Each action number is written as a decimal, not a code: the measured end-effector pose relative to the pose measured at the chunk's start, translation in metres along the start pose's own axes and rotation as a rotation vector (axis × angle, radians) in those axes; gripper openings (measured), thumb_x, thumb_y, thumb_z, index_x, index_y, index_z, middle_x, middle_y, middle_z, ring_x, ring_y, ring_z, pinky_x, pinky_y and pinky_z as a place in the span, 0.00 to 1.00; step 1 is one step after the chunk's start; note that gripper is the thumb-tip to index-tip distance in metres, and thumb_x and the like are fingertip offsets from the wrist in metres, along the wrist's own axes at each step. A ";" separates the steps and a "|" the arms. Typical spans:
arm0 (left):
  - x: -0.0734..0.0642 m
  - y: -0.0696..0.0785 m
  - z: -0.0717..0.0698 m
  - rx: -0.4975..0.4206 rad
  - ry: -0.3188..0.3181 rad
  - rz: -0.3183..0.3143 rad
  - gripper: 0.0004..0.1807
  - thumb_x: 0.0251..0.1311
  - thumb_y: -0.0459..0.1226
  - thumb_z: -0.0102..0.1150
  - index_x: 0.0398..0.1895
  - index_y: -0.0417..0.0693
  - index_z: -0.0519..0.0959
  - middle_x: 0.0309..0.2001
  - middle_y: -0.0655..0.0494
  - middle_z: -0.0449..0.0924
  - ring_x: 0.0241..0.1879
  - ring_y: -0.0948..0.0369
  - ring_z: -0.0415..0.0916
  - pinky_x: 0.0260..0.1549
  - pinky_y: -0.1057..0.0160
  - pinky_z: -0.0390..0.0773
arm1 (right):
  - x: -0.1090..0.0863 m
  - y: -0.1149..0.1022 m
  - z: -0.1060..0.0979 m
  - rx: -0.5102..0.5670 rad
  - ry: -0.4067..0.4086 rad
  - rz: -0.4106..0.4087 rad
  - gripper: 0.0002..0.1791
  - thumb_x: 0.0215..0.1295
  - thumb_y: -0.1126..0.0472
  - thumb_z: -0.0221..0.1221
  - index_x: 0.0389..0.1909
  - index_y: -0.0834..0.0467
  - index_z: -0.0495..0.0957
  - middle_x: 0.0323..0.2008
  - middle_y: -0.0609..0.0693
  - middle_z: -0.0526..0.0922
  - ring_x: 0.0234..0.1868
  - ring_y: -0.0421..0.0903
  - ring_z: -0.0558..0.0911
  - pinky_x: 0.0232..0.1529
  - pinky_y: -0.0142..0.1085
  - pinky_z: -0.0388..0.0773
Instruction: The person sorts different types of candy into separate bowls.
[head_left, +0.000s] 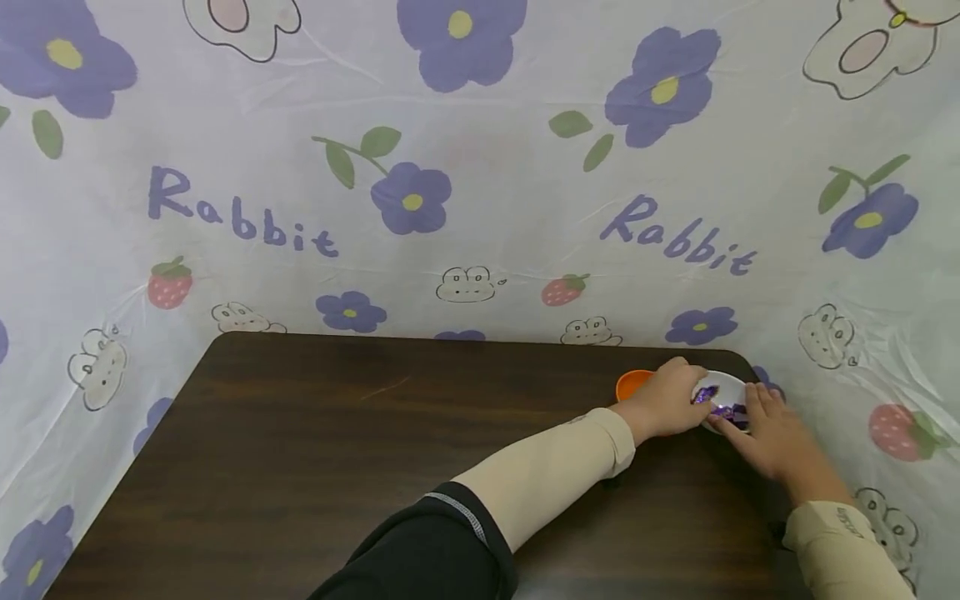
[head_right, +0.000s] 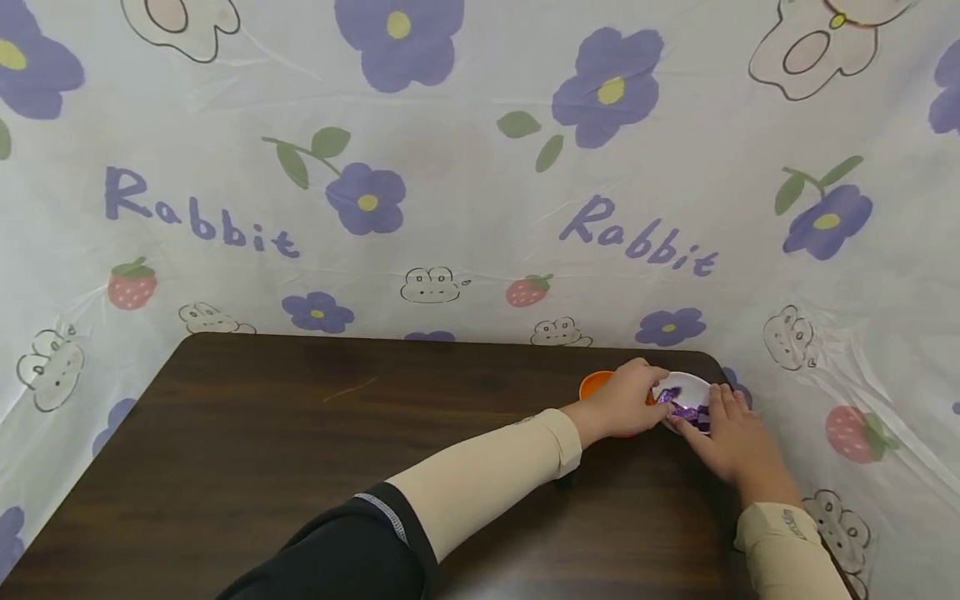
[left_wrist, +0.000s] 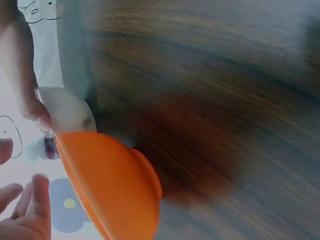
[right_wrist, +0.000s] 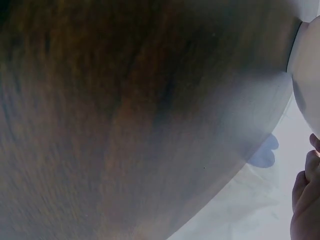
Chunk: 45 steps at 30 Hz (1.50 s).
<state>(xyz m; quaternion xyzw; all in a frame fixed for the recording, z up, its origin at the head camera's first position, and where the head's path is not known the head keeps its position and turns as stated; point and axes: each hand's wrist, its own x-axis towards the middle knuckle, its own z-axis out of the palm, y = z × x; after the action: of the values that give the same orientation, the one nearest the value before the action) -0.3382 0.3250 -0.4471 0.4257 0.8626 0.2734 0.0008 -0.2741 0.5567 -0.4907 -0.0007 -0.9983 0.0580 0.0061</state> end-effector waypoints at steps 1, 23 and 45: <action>0.000 0.000 -0.001 -0.003 -0.009 0.005 0.28 0.76 0.47 0.60 0.74 0.47 0.75 0.63 0.57 0.80 0.55 0.68 0.75 0.57 0.79 0.72 | 0.001 -0.001 0.001 0.001 0.000 -0.005 0.56 0.80 0.32 0.43 0.76 0.84 0.48 0.75 0.86 0.52 0.75 0.85 0.53 0.73 0.74 0.54; -0.071 -0.125 -0.063 0.030 0.040 -0.053 0.25 0.74 0.46 0.61 0.68 0.46 0.77 0.62 0.50 0.78 0.56 0.61 0.78 0.61 0.66 0.78 | 0.034 0.007 -0.011 0.035 -0.061 -0.005 0.59 0.80 0.30 0.40 0.75 0.86 0.42 0.73 0.89 0.46 0.75 0.86 0.48 0.74 0.75 0.48; -0.196 -0.175 -0.150 0.098 0.104 -0.286 0.30 0.70 0.52 0.66 0.67 0.44 0.79 0.61 0.44 0.78 0.57 0.50 0.81 0.58 0.49 0.82 | 0.037 0.046 -0.024 0.073 -0.072 0.023 0.58 0.81 0.31 0.37 0.75 0.86 0.38 0.73 0.89 0.40 0.75 0.87 0.41 0.71 0.78 0.46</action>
<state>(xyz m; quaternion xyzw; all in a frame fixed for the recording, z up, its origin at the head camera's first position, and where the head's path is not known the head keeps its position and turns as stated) -0.3771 0.0252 -0.4479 0.2833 0.9255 0.2500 -0.0257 -0.3103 0.6049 -0.4721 -0.0099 -0.9950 0.0944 -0.0307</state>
